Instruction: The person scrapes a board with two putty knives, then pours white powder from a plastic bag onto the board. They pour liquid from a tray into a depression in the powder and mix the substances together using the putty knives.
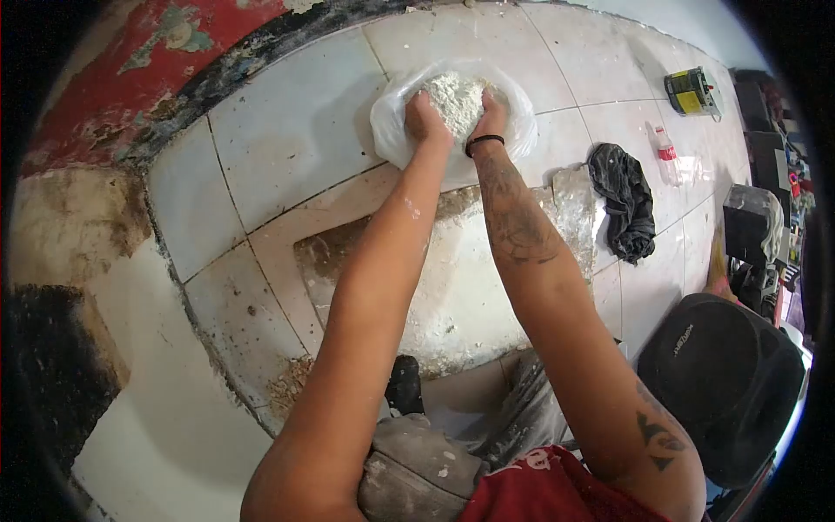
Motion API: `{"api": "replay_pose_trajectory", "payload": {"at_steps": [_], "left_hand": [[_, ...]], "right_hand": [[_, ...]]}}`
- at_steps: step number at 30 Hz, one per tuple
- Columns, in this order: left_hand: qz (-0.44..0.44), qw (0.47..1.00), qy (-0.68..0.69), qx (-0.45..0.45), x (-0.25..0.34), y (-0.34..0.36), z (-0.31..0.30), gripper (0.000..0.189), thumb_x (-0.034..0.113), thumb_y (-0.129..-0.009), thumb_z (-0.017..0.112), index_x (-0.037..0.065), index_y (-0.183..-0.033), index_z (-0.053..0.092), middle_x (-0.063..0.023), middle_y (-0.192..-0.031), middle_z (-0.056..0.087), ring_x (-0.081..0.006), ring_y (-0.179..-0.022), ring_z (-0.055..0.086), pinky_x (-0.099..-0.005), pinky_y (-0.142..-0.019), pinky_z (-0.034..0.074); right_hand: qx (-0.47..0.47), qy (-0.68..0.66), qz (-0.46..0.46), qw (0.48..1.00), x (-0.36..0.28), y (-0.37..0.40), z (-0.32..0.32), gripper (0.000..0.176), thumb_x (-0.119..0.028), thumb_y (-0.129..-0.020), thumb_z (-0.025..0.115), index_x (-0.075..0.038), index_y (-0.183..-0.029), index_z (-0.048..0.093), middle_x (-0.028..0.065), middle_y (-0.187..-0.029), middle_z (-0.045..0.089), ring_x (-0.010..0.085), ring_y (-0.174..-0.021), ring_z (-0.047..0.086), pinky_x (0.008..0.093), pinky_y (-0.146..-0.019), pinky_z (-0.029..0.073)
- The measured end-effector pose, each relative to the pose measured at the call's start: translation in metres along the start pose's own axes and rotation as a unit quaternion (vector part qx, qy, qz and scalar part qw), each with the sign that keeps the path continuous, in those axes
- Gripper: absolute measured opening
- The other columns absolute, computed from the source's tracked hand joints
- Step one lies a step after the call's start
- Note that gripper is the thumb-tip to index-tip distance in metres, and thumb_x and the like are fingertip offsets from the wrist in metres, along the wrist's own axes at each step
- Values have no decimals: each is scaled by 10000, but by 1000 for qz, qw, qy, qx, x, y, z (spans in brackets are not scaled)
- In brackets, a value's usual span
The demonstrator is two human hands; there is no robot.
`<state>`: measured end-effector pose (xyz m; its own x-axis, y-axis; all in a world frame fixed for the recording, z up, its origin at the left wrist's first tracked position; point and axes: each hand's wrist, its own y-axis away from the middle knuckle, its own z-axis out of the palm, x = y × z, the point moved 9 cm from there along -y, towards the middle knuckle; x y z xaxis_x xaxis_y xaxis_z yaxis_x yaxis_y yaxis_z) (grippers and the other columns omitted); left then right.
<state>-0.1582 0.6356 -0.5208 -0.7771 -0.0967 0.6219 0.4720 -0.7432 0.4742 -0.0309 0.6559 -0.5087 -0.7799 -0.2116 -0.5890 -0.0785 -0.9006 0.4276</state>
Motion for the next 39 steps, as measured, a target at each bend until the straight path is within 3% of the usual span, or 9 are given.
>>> {"api": "replay_pose_trajectory", "payload": {"at_steps": [7,13,16,23,26,31,34,38,39], "left_hand": [[14,997,72,-3,9,16,9,266,161,-795,454,-37,-862,618,-130,-873,616,-249,-733,615,-362,-642,504],[19,996,91,-6,7,4,15,239,138,-773,460,-38,-792,621,-101,-811,611,-215,-682,599,-354,-603,493],[35,996,77,1,13,9,18,233,130,-762,458,-33,-758,625,-84,-768,608,-200,-651,587,-346,-581,481],[70,995,63,-24,34,25,31,222,126,-757,471,-32,-747,627,-71,-752,607,-192,-644,587,-340,-568,478],[33,994,67,-82,30,27,41,310,192,-827,391,1,-929,613,-94,-914,619,-243,-796,625,-358,-699,517],[21,993,86,-82,38,50,46,314,211,-842,385,17,-959,603,-96,-923,620,-254,-826,623,-365,-724,515],[3,986,130,-105,43,85,42,246,174,-819,431,16,-885,608,-64,-855,607,-208,-765,605,-327,-680,498],[-72,979,151,-118,43,164,25,229,175,-836,451,18,-868,615,-59,-860,609,-175,-765,603,-305,-684,496],[-63,986,126,-90,40,183,9,240,181,-841,455,9,-886,617,-66,-876,612,-174,-780,606,-306,-696,498]], "right_hand": [[-33,-64,-37,997,-11,19,15,316,-191,-872,493,30,-1095,532,130,-1026,601,271,-910,597,382,-818,488],[31,-7,-97,995,-24,26,18,287,-199,-888,487,39,-1025,569,126,-975,620,260,-860,613,375,-783,496],[-24,-56,-37,997,-17,30,30,337,-240,-902,475,26,-1099,534,131,-1028,597,265,-886,602,385,-780,501],[-45,-44,-106,992,-30,30,34,321,-256,-902,480,30,-1026,558,121,-966,615,254,-843,613,367,-751,508],[-58,-65,-119,989,-31,22,30,307,-245,-903,477,32,-997,570,111,-951,619,243,-829,616,359,-746,509],[-56,-78,-129,987,-47,51,38,309,-228,-899,479,42,-1016,573,110,-968,620,226,-832,618,349,-744,507],[-56,-10,-191,980,-63,76,25,327,-236,-893,492,44,-1041,572,111,-971,624,221,-840,619,345,-745,506],[9,34,-166,986,-75,155,-1,360,-225,-934,439,88,-1050,573,128,-995,628,196,-865,620,315,-761,513],[16,204,-259,944,-88,179,-14,340,-214,-924,460,74,-1071,565,122,-992,632,183,-856,620,298,-744,508]]}}
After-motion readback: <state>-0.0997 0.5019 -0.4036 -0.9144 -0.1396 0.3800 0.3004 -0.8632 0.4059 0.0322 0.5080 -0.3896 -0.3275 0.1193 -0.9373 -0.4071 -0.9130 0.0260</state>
